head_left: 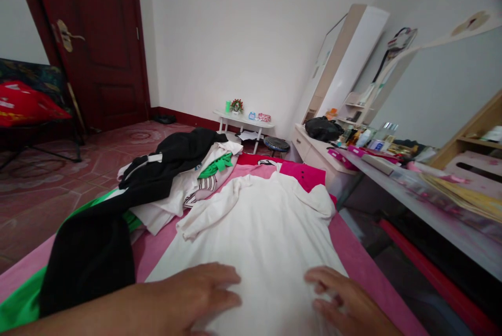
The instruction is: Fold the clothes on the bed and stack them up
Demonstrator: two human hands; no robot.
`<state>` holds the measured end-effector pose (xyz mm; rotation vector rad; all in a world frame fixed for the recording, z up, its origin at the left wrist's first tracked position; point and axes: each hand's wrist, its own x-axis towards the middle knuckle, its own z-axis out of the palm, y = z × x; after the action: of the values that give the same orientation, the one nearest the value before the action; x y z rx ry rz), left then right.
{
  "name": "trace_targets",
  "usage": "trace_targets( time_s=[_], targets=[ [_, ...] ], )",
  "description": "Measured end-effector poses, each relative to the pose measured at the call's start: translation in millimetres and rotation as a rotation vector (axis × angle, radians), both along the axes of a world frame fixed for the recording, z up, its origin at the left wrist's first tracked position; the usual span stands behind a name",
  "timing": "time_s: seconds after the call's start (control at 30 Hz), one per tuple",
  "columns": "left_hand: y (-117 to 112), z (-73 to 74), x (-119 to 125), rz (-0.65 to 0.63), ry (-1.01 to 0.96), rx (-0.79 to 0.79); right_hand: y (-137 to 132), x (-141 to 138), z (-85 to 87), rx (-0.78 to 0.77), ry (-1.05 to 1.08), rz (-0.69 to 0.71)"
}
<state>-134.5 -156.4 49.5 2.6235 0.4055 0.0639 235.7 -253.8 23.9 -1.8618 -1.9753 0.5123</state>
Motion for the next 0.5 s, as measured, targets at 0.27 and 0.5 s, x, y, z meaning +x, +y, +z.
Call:
trace_targets(
  time_s=[0.27,0.5],
  targets=[
    [53.5,-40.1,37.5,0.011,-0.069,0.167,121.9,-33.9,-29.2,0.19,-0.148,0.267],
    [149.2,-40.3,34.0,0.587,0.061,0.522,192.0,64.3,-38.3,0.408,-0.269,-0.335]
  ],
)
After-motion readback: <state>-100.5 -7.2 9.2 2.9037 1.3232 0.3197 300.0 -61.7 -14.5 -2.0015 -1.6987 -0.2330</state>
